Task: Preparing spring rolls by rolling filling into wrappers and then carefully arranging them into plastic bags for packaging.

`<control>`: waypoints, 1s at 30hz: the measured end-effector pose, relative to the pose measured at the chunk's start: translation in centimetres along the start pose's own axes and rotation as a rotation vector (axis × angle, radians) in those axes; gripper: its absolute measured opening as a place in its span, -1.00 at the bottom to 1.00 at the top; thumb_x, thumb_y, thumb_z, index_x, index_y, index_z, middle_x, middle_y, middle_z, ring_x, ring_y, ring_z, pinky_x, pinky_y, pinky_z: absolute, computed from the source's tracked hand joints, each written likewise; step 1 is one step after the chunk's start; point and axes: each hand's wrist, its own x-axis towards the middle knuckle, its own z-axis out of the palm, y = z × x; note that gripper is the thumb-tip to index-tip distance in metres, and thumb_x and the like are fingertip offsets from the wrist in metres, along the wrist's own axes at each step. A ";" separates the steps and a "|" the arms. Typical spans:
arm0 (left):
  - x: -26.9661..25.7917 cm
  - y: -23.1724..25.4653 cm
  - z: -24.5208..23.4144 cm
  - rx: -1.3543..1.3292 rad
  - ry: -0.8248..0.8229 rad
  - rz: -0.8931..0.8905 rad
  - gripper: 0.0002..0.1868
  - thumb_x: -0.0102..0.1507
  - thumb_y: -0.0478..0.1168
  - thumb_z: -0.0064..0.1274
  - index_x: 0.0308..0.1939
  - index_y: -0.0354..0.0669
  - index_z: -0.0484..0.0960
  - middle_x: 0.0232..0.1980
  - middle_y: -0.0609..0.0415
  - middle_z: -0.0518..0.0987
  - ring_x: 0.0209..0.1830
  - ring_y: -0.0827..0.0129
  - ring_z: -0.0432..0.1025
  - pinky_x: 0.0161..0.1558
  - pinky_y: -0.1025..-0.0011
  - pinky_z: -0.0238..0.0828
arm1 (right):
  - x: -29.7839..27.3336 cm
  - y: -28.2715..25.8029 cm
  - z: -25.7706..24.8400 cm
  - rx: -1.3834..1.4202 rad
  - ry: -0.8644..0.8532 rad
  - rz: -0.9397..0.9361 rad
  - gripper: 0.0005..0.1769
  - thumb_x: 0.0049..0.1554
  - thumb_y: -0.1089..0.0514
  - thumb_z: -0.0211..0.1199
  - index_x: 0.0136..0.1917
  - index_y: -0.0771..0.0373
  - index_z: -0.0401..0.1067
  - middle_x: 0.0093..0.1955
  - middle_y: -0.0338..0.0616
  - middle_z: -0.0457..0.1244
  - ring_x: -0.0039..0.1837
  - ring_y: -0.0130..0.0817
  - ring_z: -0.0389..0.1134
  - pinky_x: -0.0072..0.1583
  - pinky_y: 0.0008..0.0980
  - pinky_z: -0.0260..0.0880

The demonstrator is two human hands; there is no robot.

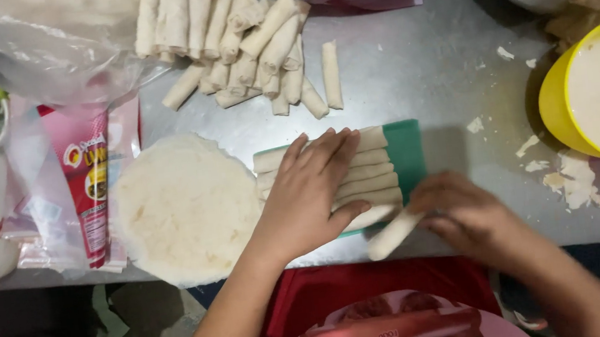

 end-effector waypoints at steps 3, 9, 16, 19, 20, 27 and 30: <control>-0.1 0.2 -0.2 0.002 -0.043 -0.018 0.00 0.37 0.27 0.16 0.69 -0.21 0.15 0.68 -0.21 0.30 0.73 -0.09 0.12 0.66 -0.15 -0.14 | -0.9 -1.4 2.3 -0.068 0.236 -0.445 -0.74 0.28 0.21 0.31 0.25 0.22 0.52 0.16 0.03 0.41 0.18 -0.05 0.47 0.24 -0.19 0.51; -1.7 0.0 -0.3 -0.250 0.137 0.086 0.25 0.34 0.52 0.08 0.83 0.21 -0.32 0.92 -0.13 -0.15 0.96 -0.26 -0.35 0.85 -0.32 -0.32 | 0.4 -4.0 4.5 -0.175 0.490 -0.544 -0.79 0.24 0.17 0.44 0.05 0.39 0.61 0.01 0.08 0.41 -0.02 -0.10 0.48 0.05 -0.19 0.56; -1.8 0.3 1.0 0.267 -0.041 -0.034 0.50 0.14 0.56 0.36 0.74 -0.31 -0.13 0.78 -0.29 0.04 0.81 -0.19 -0.15 0.72 -0.17 -0.37 | 0.6 -4.1 4.4 -0.246 0.507 -0.585 -0.80 0.26 0.15 0.41 0.06 0.34 0.60 0.04 0.06 0.36 -0.04 -0.11 0.44 0.02 -0.20 0.54; -2.0 0.4 0.6 0.181 -0.043 -0.026 0.43 0.16 0.50 0.37 0.73 -0.33 -0.05 0.78 -0.31 0.02 0.81 -0.21 -0.18 0.73 -0.17 -0.37 | 1.6 -4.8 3.0 -0.242 0.409 -0.589 -0.75 0.24 0.09 0.44 -0.02 0.34 0.55 -0.05 0.07 0.35 -0.10 -0.04 0.39 -0.08 -0.15 0.44; -2.1 0.3 0.3 0.133 -0.064 -0.023 0.56 0.09 0.53 0.45 0.75 -0.32 -0.15 0.82 -0.33 -0.12 0.84 -0.24 -0.31 0.74 -0.18 -0.46 | 2.0 -4.8 2.4 -0.238 0.295 -0.536 -0.68 0.23 -0.05 0.45 -0.06 0.26 0.53 -0.08 0.00 0.33 -0.10 -0.02 0.36 -0.10 -0.09 0.36; -5.1 -1.3 -1.4 0.175 -0.084 -0.206 0.80 -0.04 0.72 0.38 0.75 -0.34 -0.36 0.82 -0.39 -0.34 0.83 -0.21 -0.48 0.69 -0.19 -0.61 | 6.5 -8.4 1.0 -0.728 0.182 -0.603 0.48 0.11 -0.84 0.00 0.84 0.17 -0.38 0.87 0.23 -0.28 0.86 0.24 -0.28 0.76 0.23 -0.51; -5.5 -2.8 1.9 0.177 0.114 -0.162 0.54 0.06 0.76 -0.02 0.73 -0.35 -0.08 0.77 -0.39 0.07 0.78 -0.27 -0.01 0.73 -0.26 -0.32 | 8.6 -7.4 2.8 -0.742 0.129 -0.699 0.42 0.14 -0.76 0.12 0.76 0.35 -0.13 0.76 0.25 -0.04 0.78 0.23 -0.06 0.65 0.41 -0.10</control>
